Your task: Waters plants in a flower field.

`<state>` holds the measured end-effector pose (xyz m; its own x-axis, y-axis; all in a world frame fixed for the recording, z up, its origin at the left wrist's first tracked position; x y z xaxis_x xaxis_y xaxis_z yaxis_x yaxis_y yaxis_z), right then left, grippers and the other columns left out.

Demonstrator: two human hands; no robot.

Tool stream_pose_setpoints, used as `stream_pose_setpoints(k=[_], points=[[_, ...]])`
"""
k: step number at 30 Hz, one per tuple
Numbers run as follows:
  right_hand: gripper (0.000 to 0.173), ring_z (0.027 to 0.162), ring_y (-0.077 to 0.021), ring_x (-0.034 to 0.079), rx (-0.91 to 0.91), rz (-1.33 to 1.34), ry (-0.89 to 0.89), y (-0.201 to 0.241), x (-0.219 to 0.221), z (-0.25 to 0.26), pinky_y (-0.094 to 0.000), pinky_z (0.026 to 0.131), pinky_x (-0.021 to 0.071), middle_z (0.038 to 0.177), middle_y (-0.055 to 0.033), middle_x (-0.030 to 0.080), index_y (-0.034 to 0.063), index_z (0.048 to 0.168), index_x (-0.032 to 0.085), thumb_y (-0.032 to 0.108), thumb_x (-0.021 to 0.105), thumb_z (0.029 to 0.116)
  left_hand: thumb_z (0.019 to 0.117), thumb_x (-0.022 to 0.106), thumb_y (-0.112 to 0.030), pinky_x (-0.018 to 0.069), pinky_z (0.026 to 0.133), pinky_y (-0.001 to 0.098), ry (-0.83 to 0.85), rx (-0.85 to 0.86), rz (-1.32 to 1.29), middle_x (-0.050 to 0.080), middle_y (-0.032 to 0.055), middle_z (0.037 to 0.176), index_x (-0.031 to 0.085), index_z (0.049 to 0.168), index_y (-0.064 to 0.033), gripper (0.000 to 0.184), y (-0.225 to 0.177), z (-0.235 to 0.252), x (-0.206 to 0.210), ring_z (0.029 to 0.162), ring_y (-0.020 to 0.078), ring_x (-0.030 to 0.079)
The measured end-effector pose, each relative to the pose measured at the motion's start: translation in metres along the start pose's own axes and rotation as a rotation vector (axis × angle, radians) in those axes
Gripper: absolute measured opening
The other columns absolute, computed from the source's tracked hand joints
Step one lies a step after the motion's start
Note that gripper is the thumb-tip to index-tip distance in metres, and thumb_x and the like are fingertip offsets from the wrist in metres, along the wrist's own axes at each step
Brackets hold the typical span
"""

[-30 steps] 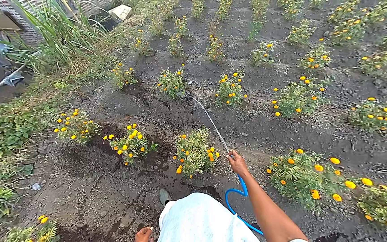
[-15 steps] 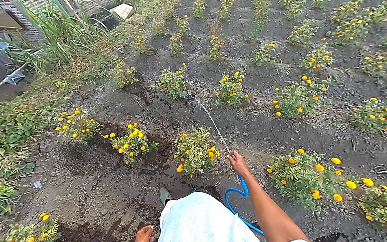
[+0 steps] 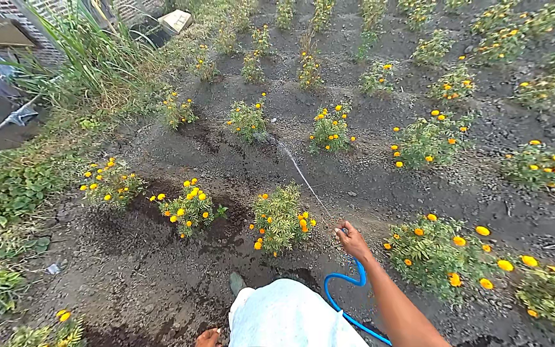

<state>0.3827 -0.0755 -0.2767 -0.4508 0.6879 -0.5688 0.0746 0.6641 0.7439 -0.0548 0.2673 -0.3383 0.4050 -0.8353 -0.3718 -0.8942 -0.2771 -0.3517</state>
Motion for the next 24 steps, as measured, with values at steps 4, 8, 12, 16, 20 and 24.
stream_pose_setpoints(k=[4, 8, 12, 16, 20, 24], points=[[0.02, 0.064, -0.0241, 0.057, -0.01, 0.044, -0.021, -0.011, -0.006, -0.007, -0.0459, 0.066, 0.0506, 0.078, -0.0142, 0.059, -0.0009, 0.116, 0.06, 0.015, 0.054, 0.1057, 0.1069, 0.057, -0.017, 0.0556, 0.087, 0.0469, 0.018, 0.016, 0.053, 0.067, 0.0248, 0.119, 0.061, 0.13, 0.0052, 0.033, -0.002, 0.007, -0.001, 0.097, 0.0298, 0.069], [0.019, 0.061, -0.0211, 0.054, -0.013, 0.049, -0.029, -0.013, -0.01, -0.018, -0.0431, 0.064, 0.0496, 0.076, -0.0117, 0.058, -0.0004, 0.116, 0.059, 0.014, 0.055, 0.1053, 0.1069, 0.057, -0.018, 0.0552, 0.086, 0.0457, 0.042, 0.042, 0.118, 0.068, 0.0238, 0.115, 0.063, 0.128, 0.0054, 0.032, -0.01, 0.009, -0.009, 0.094, 0.0282, 0.068], [0.023, 0.063, -0.0218, 0.055, 0.006, 0.12, -0.077, -0.008, -0.011, -0.033, -0.0434, 0.065, 0.0507, 0.081, -0.0139, 0.06, -0.0019, 0.121, 0.058, 0.014, 0.055, 0.1048, 0.1074, 0.056, -0.018, 0.0553, 0.086, 0.0448, 0.067, 0.053, 0.197, 0.068, 0.0238, 0.112, 0.062, 0.128, 0.0058, 0.032, -0.022, 0.023, -0.022, 0.092, 0.0274, 0.068], [0.032, 0.056, -0.0157, 0.052, 0.078, 0.326, -0.339, -0.002, -0.012, -0.061, -0.036, 0.057, 0.0499, 0.076, -0.0085, 0.056, -0.0022, 0.134, 0.049, 0.014, 0.05, 0.1063, 0.1073, 0.057, -0.021, 0.0564, 0.082, 0.0494, 0.098, 0.125, 0.194, 0.068, 0.0269, 0.111, 0.061, 0.13, 0.0049, 0.035, -0.044, 0.044, -0.027, 0.09, 0.0328, 0.068], [0.036, 0.06, -0.0213, 0.056, 0.242, 0.276, -0.341, 0.012, -0.021, -0.07, -0.041, 0.058, 0.052, 0.081, -0.0118, 0.057, -0.001, 0.139, 0.043, 0.021, 0.045, 0.1104, 0.1066, 0.058, -0.021, 0.058, 0.084, 0.051, 0.195, 0.247, 0.267, 0.067, 0.0261, 0.119, 0.06, 0.134, 0.0019, 0.036, -0.098, 0.057, -0.002, 0.095, 0.0348, 0.07], [0.038, 0.076, -0.0302, 0.063, 0.178, -0.029, 0.206, 0.063, 0.001, -0.069, -0.0495, 0.072, 0.0543, 0.096, -0.0188, 0.064, 0.0042, 0.141, 0.047, 0.027, 0.044, 0.1105, 0.1049, 0.06, -0.019, 0.0544, 0.098, 0.0511, 0.443, 0.437, 0.465, 0.064, 0.0244, 0.131, 0.058, 0.138, 0.0022, 0.04, -0.167, 0.035, 0.06, 0.114, 0.0349, 0.067]])
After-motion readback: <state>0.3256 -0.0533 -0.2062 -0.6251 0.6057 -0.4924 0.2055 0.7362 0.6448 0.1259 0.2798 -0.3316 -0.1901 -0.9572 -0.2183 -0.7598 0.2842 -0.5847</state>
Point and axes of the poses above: each hand's wrist, its own z-axis towards the middle knuckle, its own x-axis out of the palm, y = z × x, the point moved 1 cm from there along z, towards the middle knuckle
